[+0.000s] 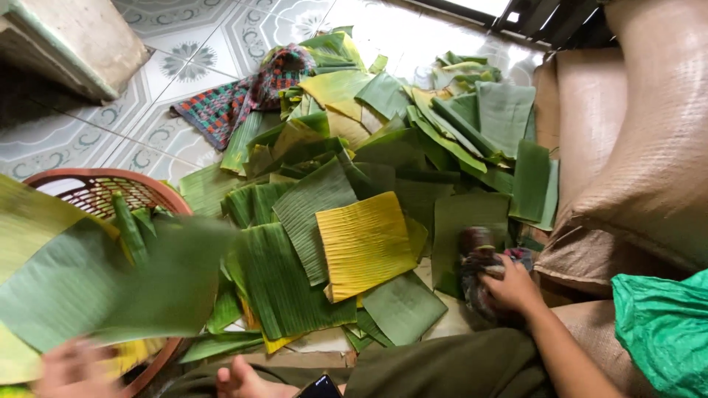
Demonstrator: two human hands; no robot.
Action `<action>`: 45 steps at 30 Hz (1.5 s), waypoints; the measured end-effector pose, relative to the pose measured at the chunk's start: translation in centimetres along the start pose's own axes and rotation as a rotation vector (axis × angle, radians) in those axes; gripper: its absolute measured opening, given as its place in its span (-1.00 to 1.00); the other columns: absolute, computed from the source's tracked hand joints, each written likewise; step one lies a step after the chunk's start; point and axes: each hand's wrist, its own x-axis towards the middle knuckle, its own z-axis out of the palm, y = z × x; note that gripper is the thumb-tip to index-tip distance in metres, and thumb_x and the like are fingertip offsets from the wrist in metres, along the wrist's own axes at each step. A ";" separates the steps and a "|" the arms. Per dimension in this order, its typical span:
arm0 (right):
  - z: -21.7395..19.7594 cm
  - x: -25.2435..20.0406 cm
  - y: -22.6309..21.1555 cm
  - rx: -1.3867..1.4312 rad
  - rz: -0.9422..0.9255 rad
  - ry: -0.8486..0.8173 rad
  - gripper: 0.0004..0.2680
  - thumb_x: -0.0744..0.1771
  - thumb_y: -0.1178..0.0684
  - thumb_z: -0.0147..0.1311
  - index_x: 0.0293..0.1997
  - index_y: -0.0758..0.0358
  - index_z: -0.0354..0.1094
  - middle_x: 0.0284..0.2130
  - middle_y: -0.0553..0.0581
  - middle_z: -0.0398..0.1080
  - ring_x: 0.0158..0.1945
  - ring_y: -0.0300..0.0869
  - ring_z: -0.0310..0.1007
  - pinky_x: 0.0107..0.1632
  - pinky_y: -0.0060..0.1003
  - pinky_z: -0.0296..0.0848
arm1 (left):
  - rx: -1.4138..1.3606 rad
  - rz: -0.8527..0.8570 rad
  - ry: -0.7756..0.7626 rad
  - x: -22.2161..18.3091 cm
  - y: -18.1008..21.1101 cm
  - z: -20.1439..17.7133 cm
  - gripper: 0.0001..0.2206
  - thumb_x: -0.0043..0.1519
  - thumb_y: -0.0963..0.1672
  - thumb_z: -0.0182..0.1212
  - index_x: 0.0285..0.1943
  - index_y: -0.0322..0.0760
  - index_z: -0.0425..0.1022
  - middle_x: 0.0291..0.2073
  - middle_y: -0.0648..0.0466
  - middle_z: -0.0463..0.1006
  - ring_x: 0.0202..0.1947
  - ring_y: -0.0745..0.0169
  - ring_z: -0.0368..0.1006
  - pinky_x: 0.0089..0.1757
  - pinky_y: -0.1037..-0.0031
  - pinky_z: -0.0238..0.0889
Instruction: Cleaning banana leaves with a cloth and sorting them into a basket
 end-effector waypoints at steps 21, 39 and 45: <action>3.0 1.3 -1.1 -0.145 0.035 -0.315 -0.31 0.36 -0.36 0.04 0.59 -0.05 -0.39 0.52 0.34 -0.28 0.45 0.28 0.13 0.32 0.14 0.36 | 0.601 1.202 -0.900 -14.3 5.4 31.0 -0.94 0.09 -0.27 0.25 -0.32 -0.32 0.49 -0.43 -0.07 0.45 -0.30 -0.05 0.39 -0.43 0.29 0.45; 2.1 1.6 -2.6 -0.199 0.039 -0.308 -0.31 0.35 -0.37 0.01 0.58 -0.04 -0.39 0.47 0.36 -0.13 0.34 0.27 0.32 0.22 0.08 0.43 | 0.584 1.021 -0.676 -10.6 7.7 30.7 -0.62 0.07 -0.12 0.46 -0.05 -0.28 0.33 -0.07 -0.07 0.30 -0.12 -0.04 0.31 -0.31 0.31 0.46; 2.3 1.5 -2.6 -0.189 0.006 -0.238 -0.33 0.33 -0.30 0.08 0.57 0.01 -0.25 0.38 0.30 0.16 0.29 0.12 0.41 0.17 0.03 0.51 | 0.222 0.505 -0.931 -8.8 9.1 28.5 -0.84 0.31 -0.13 -0.03 -0.35 -0.21 0.29 -0.34 0.03 0.34 -0.43 -0.11 0.33 -0.49 0.03 0.12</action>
